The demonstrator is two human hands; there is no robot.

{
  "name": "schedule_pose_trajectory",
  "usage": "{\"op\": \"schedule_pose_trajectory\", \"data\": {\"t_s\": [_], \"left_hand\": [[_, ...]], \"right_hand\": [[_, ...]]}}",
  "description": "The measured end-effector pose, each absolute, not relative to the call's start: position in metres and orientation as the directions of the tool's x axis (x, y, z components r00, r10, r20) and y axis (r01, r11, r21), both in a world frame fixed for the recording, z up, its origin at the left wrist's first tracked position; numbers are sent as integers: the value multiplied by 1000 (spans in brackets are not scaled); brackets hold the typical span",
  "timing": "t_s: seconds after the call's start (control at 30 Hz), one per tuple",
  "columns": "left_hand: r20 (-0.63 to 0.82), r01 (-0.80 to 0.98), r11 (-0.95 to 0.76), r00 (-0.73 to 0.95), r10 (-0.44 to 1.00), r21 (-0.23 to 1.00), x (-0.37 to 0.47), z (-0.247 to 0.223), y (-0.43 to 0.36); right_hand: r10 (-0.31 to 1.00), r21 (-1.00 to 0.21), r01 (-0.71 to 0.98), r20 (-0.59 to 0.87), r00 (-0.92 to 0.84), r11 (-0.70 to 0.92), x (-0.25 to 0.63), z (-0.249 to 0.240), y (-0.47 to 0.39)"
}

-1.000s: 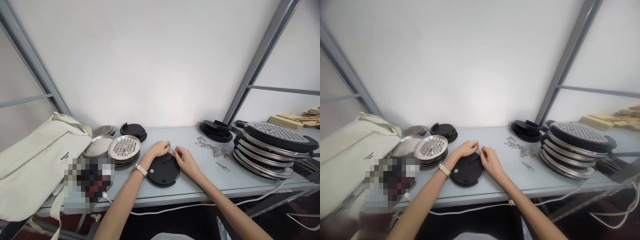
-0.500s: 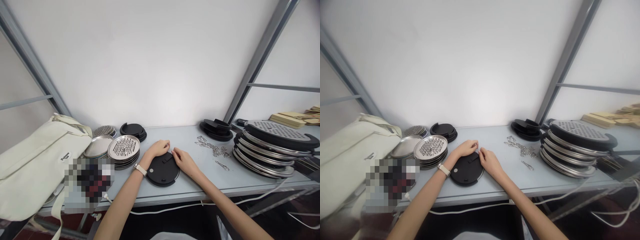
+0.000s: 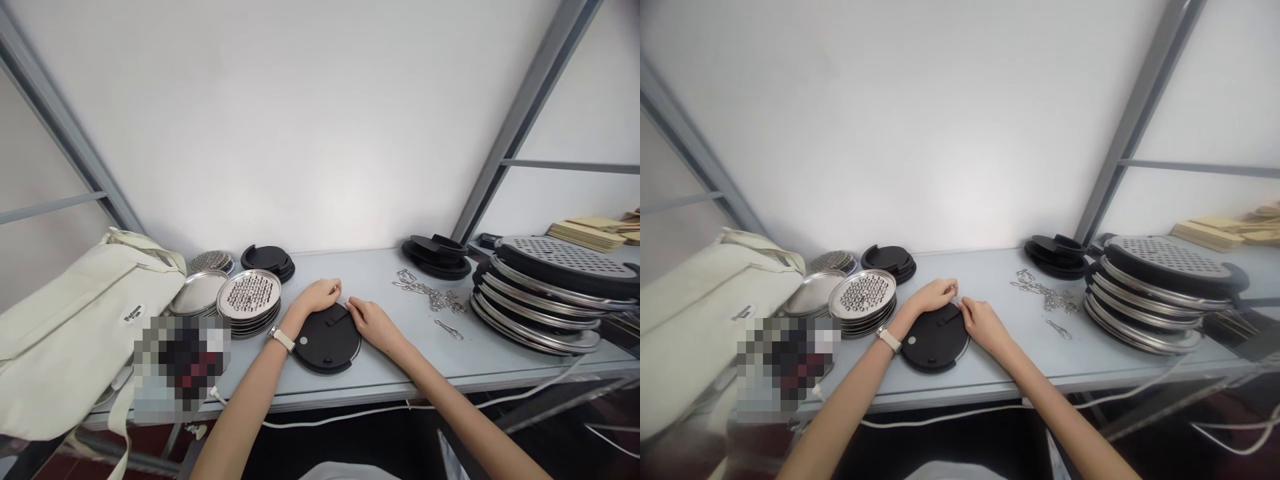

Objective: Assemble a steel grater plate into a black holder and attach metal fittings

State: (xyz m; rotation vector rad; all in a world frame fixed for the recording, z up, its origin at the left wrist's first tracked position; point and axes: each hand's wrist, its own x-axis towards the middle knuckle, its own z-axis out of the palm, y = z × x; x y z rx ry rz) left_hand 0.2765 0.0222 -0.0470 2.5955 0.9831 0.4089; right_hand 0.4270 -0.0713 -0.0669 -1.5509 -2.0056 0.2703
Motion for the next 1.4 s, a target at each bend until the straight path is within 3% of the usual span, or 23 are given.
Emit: {"op": "schedule_pose_trajectory", "data": {"t_s": [0.27,1.4], "left_hand": [[137,586,-706,723,678,397,276,-47,22],[121,630,-736,734,669,246,276,-48,21]], "right_hand": [[921,-414,852,345,-180,321,427,-69,-74],[937,-341,901,309,-161,268,425,-68,-77]]}}
